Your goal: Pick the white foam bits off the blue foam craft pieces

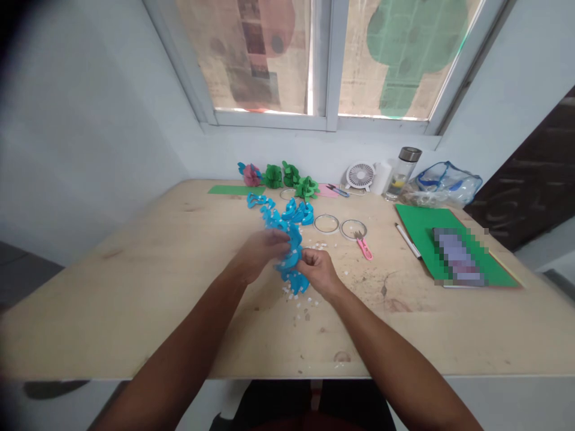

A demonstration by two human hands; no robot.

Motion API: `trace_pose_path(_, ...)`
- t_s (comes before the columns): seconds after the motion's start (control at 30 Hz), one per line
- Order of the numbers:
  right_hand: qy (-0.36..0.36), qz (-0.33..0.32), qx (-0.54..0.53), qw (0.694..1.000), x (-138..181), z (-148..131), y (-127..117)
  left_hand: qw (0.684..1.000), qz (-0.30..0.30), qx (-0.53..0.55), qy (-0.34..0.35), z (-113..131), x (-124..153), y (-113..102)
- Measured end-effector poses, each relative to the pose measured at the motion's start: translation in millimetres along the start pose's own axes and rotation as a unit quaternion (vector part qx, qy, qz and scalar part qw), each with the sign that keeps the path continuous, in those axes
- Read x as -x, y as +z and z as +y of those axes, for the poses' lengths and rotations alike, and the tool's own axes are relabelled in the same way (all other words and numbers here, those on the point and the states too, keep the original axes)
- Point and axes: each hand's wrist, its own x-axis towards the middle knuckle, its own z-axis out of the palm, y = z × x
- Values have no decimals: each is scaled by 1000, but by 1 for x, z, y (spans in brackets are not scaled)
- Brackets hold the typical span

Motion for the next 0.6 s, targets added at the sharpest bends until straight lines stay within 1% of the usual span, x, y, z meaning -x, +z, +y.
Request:
trace_pose_path(0.17,10,-5,-19,1000,1,-3,2,1000,-8,1,6,-1,0,-2)
trace_pose_path(0.37,25,6,-17,1000,2,-5,3,1000,-13,4,5,-4,-1,-4)
trace_pose_path(0.5,35,-12,-43,998,2,-3,2,1000,-8,7,8,-4,-2,-4)
trace_pose_path(0.6,27,-18,-62,998,1,-1,1,1000,2,7,13,-5,-3,-4)
